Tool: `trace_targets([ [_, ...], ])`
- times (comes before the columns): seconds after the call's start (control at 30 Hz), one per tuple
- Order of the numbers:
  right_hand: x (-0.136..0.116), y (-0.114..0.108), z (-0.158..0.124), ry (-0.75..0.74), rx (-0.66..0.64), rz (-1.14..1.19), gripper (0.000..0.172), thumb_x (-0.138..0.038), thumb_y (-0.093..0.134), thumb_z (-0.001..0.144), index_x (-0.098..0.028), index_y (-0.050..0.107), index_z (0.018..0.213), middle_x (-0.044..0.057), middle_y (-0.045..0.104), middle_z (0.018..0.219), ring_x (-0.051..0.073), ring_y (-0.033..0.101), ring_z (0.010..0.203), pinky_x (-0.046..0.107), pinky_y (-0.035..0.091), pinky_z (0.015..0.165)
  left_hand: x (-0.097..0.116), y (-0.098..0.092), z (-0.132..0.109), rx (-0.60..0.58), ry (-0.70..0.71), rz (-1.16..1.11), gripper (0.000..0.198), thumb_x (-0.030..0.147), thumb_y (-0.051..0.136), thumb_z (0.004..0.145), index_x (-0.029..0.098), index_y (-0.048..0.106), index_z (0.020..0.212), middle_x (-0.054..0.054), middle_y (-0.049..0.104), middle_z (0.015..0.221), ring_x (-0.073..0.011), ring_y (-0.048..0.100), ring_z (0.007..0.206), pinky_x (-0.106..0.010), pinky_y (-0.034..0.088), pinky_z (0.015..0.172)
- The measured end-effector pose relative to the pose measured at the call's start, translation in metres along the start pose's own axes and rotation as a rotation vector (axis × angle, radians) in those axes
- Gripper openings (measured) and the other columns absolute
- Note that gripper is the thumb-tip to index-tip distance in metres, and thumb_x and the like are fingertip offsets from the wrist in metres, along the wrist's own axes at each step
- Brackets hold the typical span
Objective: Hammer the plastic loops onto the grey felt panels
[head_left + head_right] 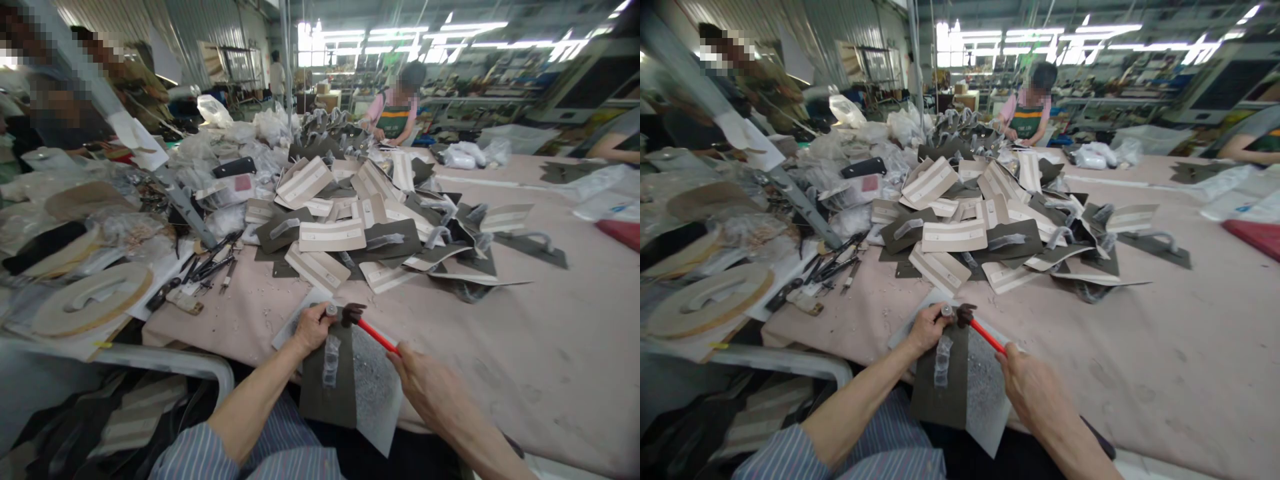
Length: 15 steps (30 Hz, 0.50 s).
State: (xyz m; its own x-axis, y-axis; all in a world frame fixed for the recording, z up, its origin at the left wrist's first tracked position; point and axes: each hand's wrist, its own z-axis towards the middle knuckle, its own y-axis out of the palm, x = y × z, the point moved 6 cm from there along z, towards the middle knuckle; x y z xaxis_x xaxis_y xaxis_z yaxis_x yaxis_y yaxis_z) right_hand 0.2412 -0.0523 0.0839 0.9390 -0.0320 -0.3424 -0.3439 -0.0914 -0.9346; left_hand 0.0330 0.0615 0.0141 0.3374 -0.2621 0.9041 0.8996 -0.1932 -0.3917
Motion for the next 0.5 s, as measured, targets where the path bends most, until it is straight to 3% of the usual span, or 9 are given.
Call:
trace_targets([
  [0.1, 0.011, -0.017, -0.001, 0.100, 0.032, 0.004, 0.032, -0.048, 0.035, 0.095, -0.025, 0.045, 0.076, 0.001, 0.054, 0.052, 0.018, 0.049, 0.044, 0.028, 0.019, 0.049, 0.000, 0.001, 0.000, -0.017, 0.022, 0.020, 0.010, 0.018, 0.060, 0.084, 0.020, 0.069, 0.087, -0.001, 0.069, 0.080, -0.0178, 0.062, 0.077, -0.025, 0.046, 0.074],
  [0.23, -0.024, -0.082, 0.003, 0.056, 0.418, 0.113, 0.039, -0.054, 0.030, 0.096, -0.025, 0.045, 0.074, -0.002, 0.047, 0.049, 0.017, 0.045, 0.042, 0.027, 0.023, 0.047, -0.001, 0.002, 0.000, -0.014, 0.019, 0.040, 0.010, 0.016, 0.061, 0.082, 0.020, 0.068, 0.088, -0.001, 0.069, 0.081, -0.0174, 0.062, 0.077, -0.025, 0.046, 0.074],
  [0.33, -0.048, -0.096, 0.001, -0.055, 0.646, 0.225, 0.036, -0.049, 0.032, 0.099, -0.023, 0.048, 0.081, -0.002, 0.051, 0.054, 0.016, 0.049, 0.045, 0.026, 0.031, 0.050, -0.002, 0.003, 0.000, -0.022, 0.015, 0.051, 0.010, 0.015, 0.060, 0.083, 0.019, 0.068, 0.088, -0.001, 0.068, 0.081, -0.0168, 0.061, 0.076, -0.025, 0.045, 0.074],
  [0.4, -0.052, -0.076, 0.004, -0.119, 0.579, 0.193, 0.033, -0.045, 0.033, 0.099, -0.023, 0.047, 0.079, -0.002, 0.051, 0.054, 0.014, 0.047, 0.044, 0.026, 0.029, 0.049, -0.003, 0.003, -0.001, -0.026, 0.003, 0.056, 0.010, 0.016, 0.061, 0.083, 0.020, 0.068, 0.089, -0.001, 0.069, 0.082, -0.0168, 0.061, 0.077, -0.025, 0.045, 0.074],
  [0.5, -0.034, -0.026, 0.011, -0.077, 0.196, 0.039, 0.031, -0.043, 0.037, 0.098, -0.024, 0.045, 0.075, -0.001, 0.054, 0.053, 0.014, 0.045, 0.041, 0.028, 0.019, 0.048, -0.005, 0.002, -0.001, -0.022, -0.023, 0.051, 0.011, 0.017, 0.061, 0.083, 0.020, 0.068, 0.091, -0.001, 0.069, 0.081, -0.0172, 0.062, 0.078, -0.025, 0.045, 0.073],
])
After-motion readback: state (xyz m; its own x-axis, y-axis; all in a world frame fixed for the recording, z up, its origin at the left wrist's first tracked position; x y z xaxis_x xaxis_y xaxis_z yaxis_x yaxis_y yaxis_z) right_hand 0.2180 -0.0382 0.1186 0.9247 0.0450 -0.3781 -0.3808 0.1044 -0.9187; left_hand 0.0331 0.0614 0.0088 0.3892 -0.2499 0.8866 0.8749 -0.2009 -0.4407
